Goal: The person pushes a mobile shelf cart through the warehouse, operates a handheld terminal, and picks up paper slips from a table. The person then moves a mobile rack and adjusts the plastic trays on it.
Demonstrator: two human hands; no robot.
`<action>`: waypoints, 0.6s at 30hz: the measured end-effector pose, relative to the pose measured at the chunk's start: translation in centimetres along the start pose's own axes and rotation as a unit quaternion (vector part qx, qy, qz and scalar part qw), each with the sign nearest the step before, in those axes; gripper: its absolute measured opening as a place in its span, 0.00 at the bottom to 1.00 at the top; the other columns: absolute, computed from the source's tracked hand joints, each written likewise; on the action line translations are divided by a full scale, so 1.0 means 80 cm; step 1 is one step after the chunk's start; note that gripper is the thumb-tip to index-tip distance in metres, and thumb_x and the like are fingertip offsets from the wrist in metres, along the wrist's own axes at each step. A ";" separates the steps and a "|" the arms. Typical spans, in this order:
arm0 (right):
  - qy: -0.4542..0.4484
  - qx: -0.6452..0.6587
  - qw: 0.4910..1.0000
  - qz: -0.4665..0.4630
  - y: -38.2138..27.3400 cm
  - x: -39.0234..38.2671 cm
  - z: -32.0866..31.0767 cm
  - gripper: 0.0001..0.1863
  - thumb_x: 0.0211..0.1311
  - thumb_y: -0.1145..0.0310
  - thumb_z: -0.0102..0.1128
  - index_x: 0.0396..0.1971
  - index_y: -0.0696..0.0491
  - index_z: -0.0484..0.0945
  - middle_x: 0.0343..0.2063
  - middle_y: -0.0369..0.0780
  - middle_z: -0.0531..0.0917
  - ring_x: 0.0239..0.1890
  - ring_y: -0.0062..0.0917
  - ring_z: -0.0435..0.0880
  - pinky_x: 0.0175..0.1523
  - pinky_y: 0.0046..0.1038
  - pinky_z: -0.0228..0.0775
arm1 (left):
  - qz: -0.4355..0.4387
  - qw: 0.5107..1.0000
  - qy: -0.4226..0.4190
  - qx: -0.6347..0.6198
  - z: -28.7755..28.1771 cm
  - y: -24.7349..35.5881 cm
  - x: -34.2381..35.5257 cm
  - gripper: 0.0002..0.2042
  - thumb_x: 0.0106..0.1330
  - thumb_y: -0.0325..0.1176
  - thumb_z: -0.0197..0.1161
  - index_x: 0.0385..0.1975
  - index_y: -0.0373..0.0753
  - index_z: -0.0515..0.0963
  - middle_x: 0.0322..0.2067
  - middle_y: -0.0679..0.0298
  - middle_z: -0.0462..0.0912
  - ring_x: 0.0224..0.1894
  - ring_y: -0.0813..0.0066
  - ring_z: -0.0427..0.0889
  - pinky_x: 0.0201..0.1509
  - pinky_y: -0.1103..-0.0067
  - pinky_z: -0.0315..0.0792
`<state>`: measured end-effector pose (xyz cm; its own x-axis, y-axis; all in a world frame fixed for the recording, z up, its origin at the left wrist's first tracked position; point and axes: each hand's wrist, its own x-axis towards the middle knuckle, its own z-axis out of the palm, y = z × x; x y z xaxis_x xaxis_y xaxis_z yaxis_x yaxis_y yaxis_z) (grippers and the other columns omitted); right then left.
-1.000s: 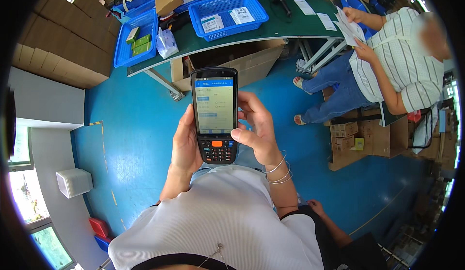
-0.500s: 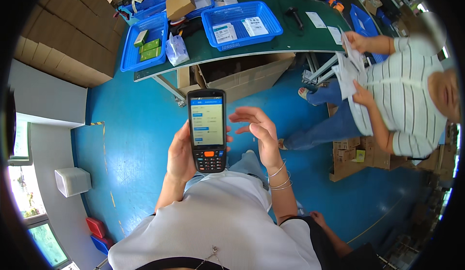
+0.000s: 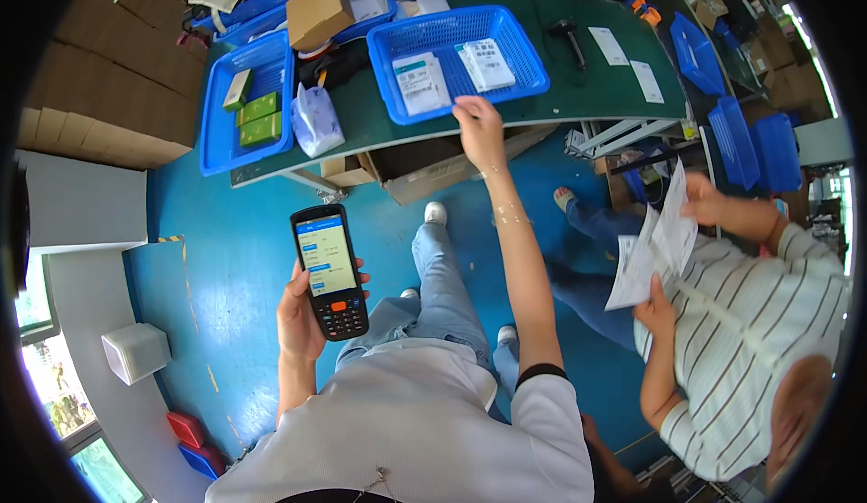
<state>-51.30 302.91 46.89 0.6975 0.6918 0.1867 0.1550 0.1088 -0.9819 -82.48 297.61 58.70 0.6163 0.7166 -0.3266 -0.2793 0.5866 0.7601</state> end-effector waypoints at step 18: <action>-0.093 -0.589 0.787 0.159 0.159 0.233 -0.035 0.27 0.33 0.57 0.66 0.33 0.60 0.71 0.32 0.46 0.72 0.31 0.35 0.74 0.31 0.31 0.71 | 0.014 0.946 -0.172 -0.274 0.044 0.043 0.256 0.24 0.61 0.44 0.43 0.57 0.42 0.59 0.49 0.51 0.64 0.42 0.63 0.69 0.43 0.70 0.67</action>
<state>-34.35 315.23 37.94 0.7351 0.6543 -0.1775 0.6101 -0.7526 -0.2478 -68.24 312.96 56.61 0.7802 0.6245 -0.0370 -0.5802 0.7445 0.3302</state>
